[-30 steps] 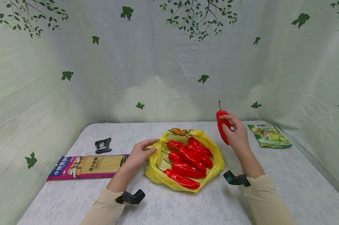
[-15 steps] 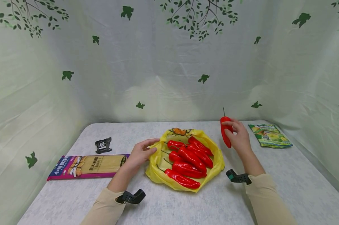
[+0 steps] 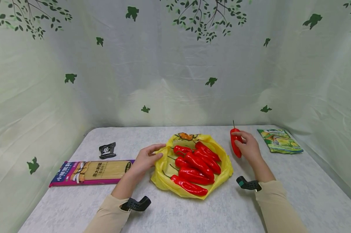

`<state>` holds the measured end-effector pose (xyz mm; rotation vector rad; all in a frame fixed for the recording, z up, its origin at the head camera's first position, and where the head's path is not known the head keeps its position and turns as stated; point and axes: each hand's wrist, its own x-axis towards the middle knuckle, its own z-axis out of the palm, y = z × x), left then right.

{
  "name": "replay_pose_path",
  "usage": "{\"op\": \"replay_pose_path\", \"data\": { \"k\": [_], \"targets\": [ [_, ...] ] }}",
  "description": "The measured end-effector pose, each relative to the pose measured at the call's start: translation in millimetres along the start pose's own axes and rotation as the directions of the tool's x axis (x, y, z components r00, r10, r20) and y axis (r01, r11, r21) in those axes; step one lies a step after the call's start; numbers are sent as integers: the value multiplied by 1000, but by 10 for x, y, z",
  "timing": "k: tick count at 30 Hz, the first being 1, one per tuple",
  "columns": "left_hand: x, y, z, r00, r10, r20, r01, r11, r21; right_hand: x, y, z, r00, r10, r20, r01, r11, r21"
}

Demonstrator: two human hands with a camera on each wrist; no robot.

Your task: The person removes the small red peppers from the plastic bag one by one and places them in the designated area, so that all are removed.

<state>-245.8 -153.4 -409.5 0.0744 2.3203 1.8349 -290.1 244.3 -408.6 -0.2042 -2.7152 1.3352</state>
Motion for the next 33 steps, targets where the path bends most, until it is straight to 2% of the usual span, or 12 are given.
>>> {"op": "replay_pose_path", "data": {
  "k": [8, 16, 23, 33],
  "targets": [
    [-7, 12, 7, 1000, -13, -11, 13, 1000, 6, 36, 112, 20, 996, 76, 49, -75, 997, -19],
    [4, 17, -13, 1000, -17, -11, 18, 1000, 7, 73, 156, 46, 991, 114, 70, -112, 993, -39],
    [8, 14, -20, 1000, -24, -13, 24, 1000, 7, 81, 165, 48, 988, 127, 88, -121, 990, -68],
    [-29, 23, -67, 999, 27, 32, -26, 999, -36, 86, 186, 52, 987, 120, 106, -107, 987, -119]
  ]
}}
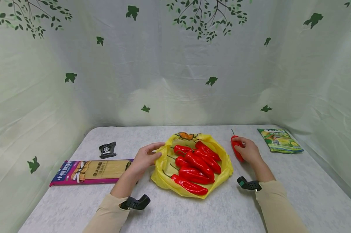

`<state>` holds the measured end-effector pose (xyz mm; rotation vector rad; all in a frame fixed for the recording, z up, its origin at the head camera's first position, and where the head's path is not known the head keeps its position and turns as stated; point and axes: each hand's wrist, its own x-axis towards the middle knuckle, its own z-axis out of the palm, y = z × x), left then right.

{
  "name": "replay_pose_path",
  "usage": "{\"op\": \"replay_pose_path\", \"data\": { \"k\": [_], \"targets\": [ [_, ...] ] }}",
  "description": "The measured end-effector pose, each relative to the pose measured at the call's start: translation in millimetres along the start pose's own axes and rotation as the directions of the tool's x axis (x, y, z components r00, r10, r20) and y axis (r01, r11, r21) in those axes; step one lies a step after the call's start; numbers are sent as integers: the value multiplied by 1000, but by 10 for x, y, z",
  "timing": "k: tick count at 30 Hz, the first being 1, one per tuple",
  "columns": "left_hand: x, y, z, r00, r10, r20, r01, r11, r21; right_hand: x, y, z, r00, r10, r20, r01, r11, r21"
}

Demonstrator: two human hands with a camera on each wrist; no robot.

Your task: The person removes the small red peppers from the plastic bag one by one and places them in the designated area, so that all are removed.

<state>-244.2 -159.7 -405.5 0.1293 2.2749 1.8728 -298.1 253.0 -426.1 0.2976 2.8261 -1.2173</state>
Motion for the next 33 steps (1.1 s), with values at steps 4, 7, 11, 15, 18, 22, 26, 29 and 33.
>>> {"op": "replay_pose_path", "data": {
  "k": [4, 7, 11, 15, 18, 22, 26, 29, 33],
  "targets": [
    [1, -3, 4, 1000, -6, -5, 6, 1000, 1, -4, -16, -14, 1000, 2, -11, -1, 1000, 9],
    [5, -6, 15, 1000, -18, -18, 18, 1000, 7, -16, -52, -40, 999, 3, -36, -3, 1000, 13],
    [16, -6, 29, 999, -29, -26, 29, 999, 17, -69, -142, -70, 995, -54, -89, 54, 999, -3],
    [20, -1, 28, 999, -24, -24, 25, 1000, 15, -153, -284, -82, 980, -133, -146, 132, 991, -16],
    [15, 6, 24, 999, -25, -27, 25, 1000, 10, -224, -412, -85, 969, -163, -186, 164, 986, -12],
    [14, 4, 18, 999, -27, -22, 28, 1000, 13, -321, -564, -92, 949, -213, -232, 215, 976, -16],
    [24, -8, -1, 1000, -18, -23, 19, 1000, 12, -406, -684, -98, 931, -266, -251, 274, 962, -4],
    [35, -17, -9, 1000, -8, -23, 8, 1000, 13, -471, -758, -103, 922, -296, -251, 310, 951, 17],
    [34, -19, 6, 1000, -13, -15, 13, 1000, 14, -563, -837, -88, 906, -344, -248, 360, 933, 21]
  ]
}}
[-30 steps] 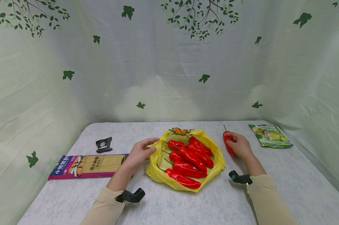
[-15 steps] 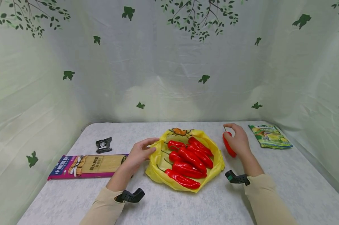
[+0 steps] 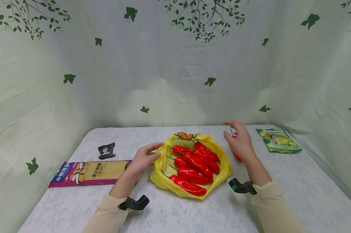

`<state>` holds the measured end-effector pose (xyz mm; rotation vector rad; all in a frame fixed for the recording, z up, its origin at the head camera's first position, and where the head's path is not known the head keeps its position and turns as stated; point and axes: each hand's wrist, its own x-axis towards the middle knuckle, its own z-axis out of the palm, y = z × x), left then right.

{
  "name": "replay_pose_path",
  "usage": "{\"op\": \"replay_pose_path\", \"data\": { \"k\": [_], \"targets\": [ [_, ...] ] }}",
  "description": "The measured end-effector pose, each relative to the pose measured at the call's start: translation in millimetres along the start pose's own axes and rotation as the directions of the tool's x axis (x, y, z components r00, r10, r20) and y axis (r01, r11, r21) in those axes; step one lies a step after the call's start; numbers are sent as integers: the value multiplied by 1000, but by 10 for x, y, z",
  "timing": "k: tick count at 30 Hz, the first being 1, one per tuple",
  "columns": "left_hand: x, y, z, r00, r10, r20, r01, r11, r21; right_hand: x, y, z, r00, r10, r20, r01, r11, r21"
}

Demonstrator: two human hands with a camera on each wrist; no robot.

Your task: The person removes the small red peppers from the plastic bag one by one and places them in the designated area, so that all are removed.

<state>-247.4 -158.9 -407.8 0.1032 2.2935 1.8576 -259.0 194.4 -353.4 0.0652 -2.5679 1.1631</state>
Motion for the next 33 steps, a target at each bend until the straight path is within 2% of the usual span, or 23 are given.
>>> {"op": "replay_pose_path", "data": {
  "k": [8, 15, 20, 27, 30, 33],
  "targets": [
    [-5, 12, 11, 1000, -14, -10, 14, 1000, -11, -115, -197, 74, 989, -141, 33, 140, 990, 28],
    [-3, 39, 11, 1000, -9, -2, 9, 1000, -29, -198, -341, 165, 960, -209, 185, 203, 978, 53],
    [-8, 18, 13, 1000, -30, -5, 30, 999, -32, -268, -372, 246, 918, -227, 326, 215, 974, 74],
    [-18, 3, 11, 1000, -16, 3, 16, 998, -54, -309, -377, 377, 851, -183, 492, 184, 982, 47],
    [-18, 3, 4, 1000, -15, 6, 15, 998, -54, -325, -381, 411, 824, -171, 541, 188, 982, 24],
    [-16, 10, 3, 1000, -8, 11, 8, 998, -58, -336, -380, 433, 808, -185, 559, 215, 976, 12]
  ]
}}
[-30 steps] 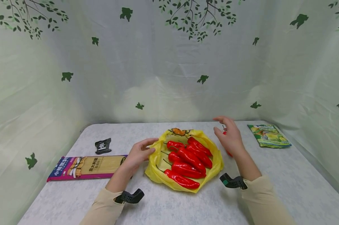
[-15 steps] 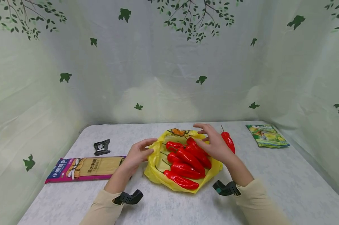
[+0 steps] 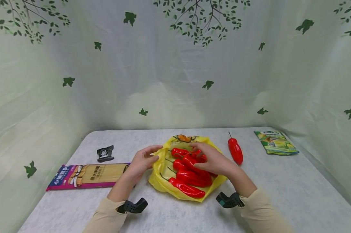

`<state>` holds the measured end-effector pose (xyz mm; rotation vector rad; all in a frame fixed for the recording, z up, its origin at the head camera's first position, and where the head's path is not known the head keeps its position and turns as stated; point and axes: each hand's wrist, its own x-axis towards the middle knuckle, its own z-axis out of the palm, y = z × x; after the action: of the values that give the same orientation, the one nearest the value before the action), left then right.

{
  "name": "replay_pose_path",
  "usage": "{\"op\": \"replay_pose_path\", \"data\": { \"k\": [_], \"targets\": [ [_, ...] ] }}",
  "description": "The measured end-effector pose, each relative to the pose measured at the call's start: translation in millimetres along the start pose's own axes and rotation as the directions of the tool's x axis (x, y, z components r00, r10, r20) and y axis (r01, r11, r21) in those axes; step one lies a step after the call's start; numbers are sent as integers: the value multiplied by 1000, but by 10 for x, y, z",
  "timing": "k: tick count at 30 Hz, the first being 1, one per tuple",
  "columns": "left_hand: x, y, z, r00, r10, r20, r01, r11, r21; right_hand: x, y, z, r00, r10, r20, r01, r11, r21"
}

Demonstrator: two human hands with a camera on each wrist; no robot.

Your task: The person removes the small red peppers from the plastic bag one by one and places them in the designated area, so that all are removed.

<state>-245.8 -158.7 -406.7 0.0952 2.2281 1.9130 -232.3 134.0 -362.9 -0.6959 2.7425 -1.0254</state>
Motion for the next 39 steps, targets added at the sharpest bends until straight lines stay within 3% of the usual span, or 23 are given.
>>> {"op": "replay_pose_path", "data": {
  "k": [6, 24, 39],
  "targets": [
    [1, -10, -5, 1000, -1, -4, 1, 1000, -3, 11, -2, 56, 1000, -21, 21, 22, 998, -63],
    [41, -11, 33, 1000, -15, -18, 15, 1000, 16, 45, 12, 170, 999, 39, -17, -41, 990, -135],
    [20, -2, 30, 999, -25, -25, 26, 1000, 16, 34, 6, 174, 1000, 5, 4, -5, 995, -96]
  ]
}}
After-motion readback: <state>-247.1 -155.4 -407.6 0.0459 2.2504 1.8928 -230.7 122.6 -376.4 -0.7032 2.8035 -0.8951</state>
